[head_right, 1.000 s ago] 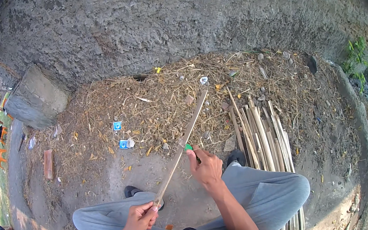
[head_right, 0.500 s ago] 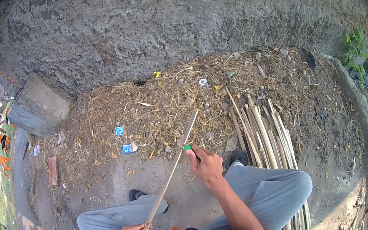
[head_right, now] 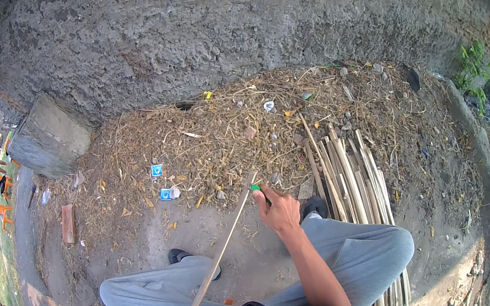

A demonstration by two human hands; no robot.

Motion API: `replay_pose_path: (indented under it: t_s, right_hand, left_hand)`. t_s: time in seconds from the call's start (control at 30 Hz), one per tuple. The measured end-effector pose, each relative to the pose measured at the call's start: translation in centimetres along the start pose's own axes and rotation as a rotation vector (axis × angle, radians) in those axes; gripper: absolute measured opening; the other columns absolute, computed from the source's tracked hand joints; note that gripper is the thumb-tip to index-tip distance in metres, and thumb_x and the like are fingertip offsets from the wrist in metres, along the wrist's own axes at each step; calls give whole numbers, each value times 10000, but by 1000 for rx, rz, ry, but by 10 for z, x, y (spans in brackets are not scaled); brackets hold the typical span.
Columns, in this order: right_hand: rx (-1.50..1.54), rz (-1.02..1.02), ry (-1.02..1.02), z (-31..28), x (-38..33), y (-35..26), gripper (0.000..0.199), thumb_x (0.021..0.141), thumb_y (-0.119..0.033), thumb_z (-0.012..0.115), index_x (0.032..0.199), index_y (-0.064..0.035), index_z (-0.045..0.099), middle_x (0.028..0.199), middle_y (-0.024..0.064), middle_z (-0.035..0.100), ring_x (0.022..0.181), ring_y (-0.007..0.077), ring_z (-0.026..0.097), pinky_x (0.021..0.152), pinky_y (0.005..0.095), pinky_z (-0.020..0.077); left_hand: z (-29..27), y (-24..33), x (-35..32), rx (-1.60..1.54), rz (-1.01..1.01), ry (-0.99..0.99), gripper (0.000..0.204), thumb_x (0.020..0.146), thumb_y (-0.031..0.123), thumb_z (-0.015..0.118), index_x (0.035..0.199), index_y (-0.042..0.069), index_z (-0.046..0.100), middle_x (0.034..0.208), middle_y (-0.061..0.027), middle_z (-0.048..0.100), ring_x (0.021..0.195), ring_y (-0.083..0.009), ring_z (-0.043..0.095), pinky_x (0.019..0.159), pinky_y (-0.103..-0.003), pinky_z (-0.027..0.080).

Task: The person scrapes and trims a thin bamboo strip using a utility knife, holding the strip by hand and shaving along its length.

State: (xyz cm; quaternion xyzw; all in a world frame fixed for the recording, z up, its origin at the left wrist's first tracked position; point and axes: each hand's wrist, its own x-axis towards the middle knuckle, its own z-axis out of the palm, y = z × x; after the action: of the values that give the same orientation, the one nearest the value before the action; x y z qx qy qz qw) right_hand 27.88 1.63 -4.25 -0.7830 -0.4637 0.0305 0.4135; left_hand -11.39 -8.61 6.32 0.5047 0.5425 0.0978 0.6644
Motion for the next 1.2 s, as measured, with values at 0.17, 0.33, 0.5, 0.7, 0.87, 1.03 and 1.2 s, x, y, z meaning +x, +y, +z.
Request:
replay_pose_path:
  t_s: [0.17,0.33,0.5,0.7,0.87,1.03,1.2]
  right_hand:
    - [-57,32,-90,1,0,4,278,939,-390,598,1012,-146,711,752,114,700,613,344,667,542,459,522]
    - [-119,-39,11,10,-5,11,282,937,-399,601,1009,-147,703,730,116,692,593,348,663,528,466,519]
    - [-148,64,-179,17,-5,14,305,943,-418,585,1011,-145,703,751,115,701,582,344,662,508,471,515]
    - [-130,-26,-130,14,-4,20,320,955,-417,562,1010,-133,698,731,120,691,584,357,659,531,485,522]
    - [-113,-37,-105,22,-2,16,321,956,-413,563,1010,-126,696,735,118,693,593,357,661,529,485,525]
    - [-149,-75,-213,15,-10,4,317,958,-416,558,1016,-137,696,745,115,697,624,355,670,536,483,529]
    - [-158,-7,-178,28,-17,20,349,953,-450,552,1022,-137,692,764,116,702,637,353,676,546,486,535]
  left_hand:
    - [-8,-10,-7,39,-144,20,344,1033,264,509,736,113,595,544,73,425,461,-29,356,423,-216,270]
    - [0,6,-6,-16,-152,4,396,1037,249,494,666,119,540,521,62,417,449,-32,351,420,-219,268]
    - [-1,13,-5,-40,-122,-32,437,1036,260,502,620,128,497,514,57,409,441,-34,346,412,-220,265]
    - [-4,0,-6,-65,-100,-45,450,1044,296,488,625,131,493,520,64,400,440,-29,332,401,-215,245]
    - [-5,0,-2,-67,-121,-30,433,1046,293,485,643,139,519,521,73,397,445,-25,330,409,-210,240]
    - [-3,-6,-15,-57,-141,23,412,1044,280,488,665,130,546,520,75,390,453,-25,333,419,-215,247]
    - [1,-1,-6,71,-109,83,405,1045,251,480,667,125,548,516,68,396,452,-29,331,421,-221,251]
